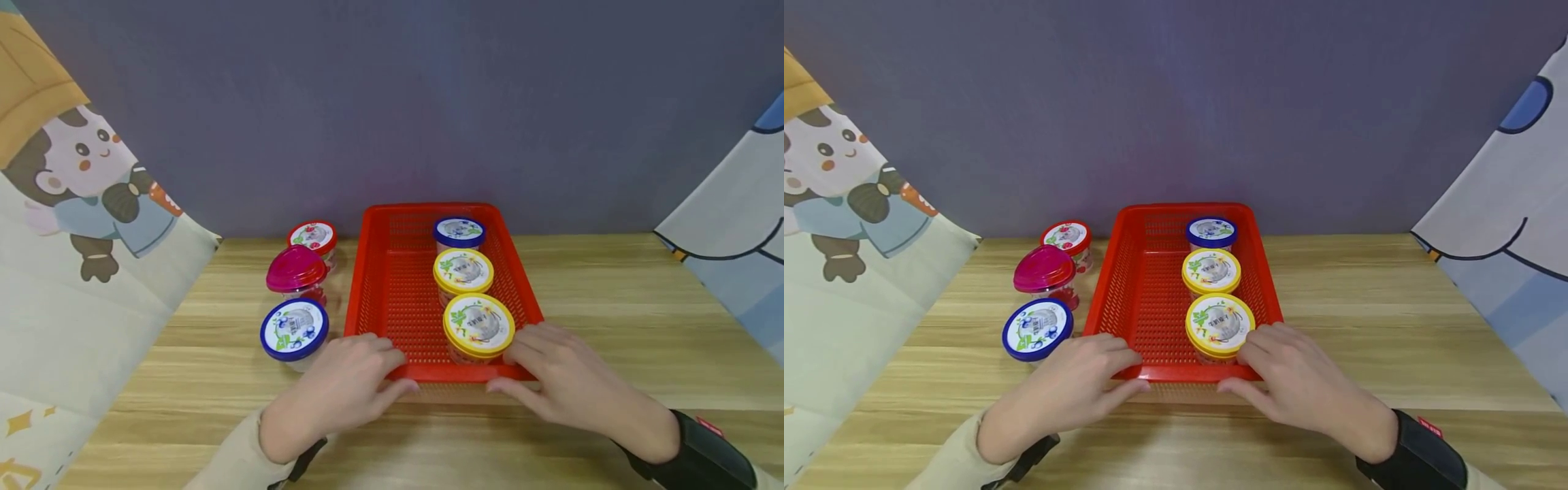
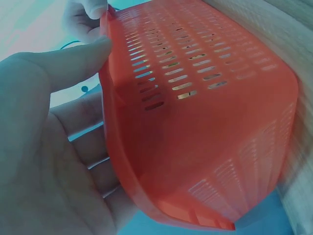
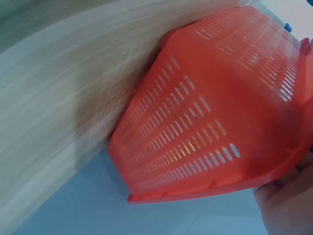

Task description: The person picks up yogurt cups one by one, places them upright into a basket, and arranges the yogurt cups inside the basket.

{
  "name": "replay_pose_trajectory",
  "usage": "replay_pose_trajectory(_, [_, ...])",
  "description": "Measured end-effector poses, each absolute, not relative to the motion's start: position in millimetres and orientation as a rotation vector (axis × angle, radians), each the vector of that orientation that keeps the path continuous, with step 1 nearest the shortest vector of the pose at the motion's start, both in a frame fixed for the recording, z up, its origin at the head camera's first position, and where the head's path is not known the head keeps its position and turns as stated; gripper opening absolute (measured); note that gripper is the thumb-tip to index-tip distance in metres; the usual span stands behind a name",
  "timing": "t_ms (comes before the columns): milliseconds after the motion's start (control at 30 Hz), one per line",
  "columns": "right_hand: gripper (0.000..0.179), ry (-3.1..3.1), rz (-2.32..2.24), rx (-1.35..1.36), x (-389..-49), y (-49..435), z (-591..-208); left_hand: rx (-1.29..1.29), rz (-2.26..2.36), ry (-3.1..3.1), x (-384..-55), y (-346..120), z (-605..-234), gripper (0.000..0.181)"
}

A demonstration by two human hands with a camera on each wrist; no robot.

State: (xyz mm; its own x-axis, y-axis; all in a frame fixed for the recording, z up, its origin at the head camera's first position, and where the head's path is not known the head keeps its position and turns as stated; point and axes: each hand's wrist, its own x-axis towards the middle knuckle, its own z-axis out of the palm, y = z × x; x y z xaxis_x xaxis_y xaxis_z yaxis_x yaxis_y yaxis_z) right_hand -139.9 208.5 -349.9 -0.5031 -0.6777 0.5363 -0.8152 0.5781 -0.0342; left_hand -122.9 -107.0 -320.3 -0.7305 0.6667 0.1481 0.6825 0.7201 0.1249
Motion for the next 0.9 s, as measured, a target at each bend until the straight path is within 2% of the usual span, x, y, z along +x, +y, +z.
replay_pose_trajectory(267, [0.035,-2.330,0.415,1.206,-140.1,208.9,-350.3,-1.152,-0.278,-2.740,-122.8,-111.5,-324.2,0.029])
replay_pose_trajectory(600, [0.036,-2.361,0.440,1.199,-140.6,210.2,-351.1,-1.154,-0.386,-2.427,-125.5,-122.4,-326.1,0.021])
replay_pose_trajectory(900, [0.038,-2.349,0.462,1.193,-142.2,209.7,-352.2,-1.007,-0.588,-1.988,-142.8,-153.4,-338.1,0.035])
